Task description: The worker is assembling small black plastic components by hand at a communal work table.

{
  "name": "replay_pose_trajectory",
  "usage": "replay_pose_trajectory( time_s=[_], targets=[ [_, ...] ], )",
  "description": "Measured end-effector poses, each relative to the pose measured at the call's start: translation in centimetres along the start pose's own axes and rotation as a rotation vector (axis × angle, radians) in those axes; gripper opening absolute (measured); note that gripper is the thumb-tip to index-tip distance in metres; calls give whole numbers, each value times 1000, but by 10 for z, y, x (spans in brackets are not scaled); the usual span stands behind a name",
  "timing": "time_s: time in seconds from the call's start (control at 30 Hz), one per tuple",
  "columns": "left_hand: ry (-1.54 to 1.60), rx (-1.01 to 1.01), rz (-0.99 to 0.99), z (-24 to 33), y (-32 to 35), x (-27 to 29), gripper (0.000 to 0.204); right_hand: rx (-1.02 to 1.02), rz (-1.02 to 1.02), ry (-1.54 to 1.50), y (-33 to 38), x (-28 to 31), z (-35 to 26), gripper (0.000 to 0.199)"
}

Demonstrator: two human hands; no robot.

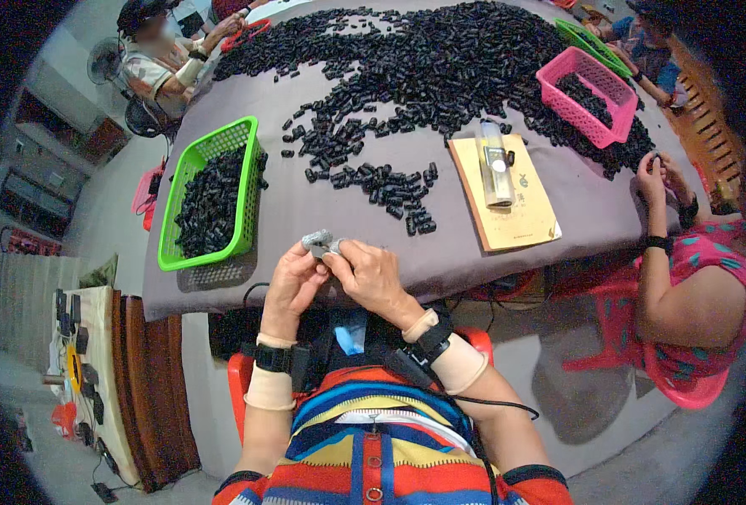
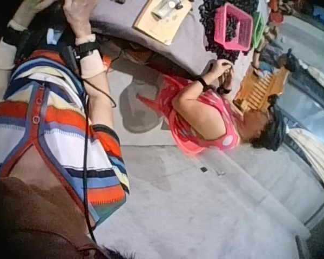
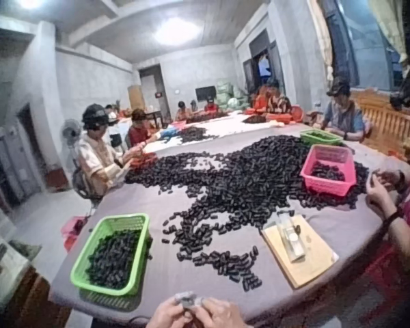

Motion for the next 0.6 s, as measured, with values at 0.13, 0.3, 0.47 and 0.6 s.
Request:
replay_pose_trajectory(
  time_s=[0.13, 0.3, 0.47, 0.6],
  targets=[
    [-231, -111, 162, 30, 20, -15, 23, -149, 26, -165, 1, 4, 1, 22],
    [-489, -438, 402, 109, 24, -12, 26, -196, 33, -229, 4, 6, 17, 25],
    [-925, -651, 738, 167, 31, 19, 30, -159, 54, -240, -8, 4, 5, 25],
    [-946, -679, 533, 123, -6, 3, 36, -232, 75, -319, -2, 5, 18, 25]
  ],
)
Point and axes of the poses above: each hand's wrist, its own y-axis away from the middle knuckle, its own x-axis out of the back of the hand, z = x × y, the point moved 2 cm from there along -y, towards the middle knuckle, and after that the axes turned 6 degrees about x, right-handed, at the moved point
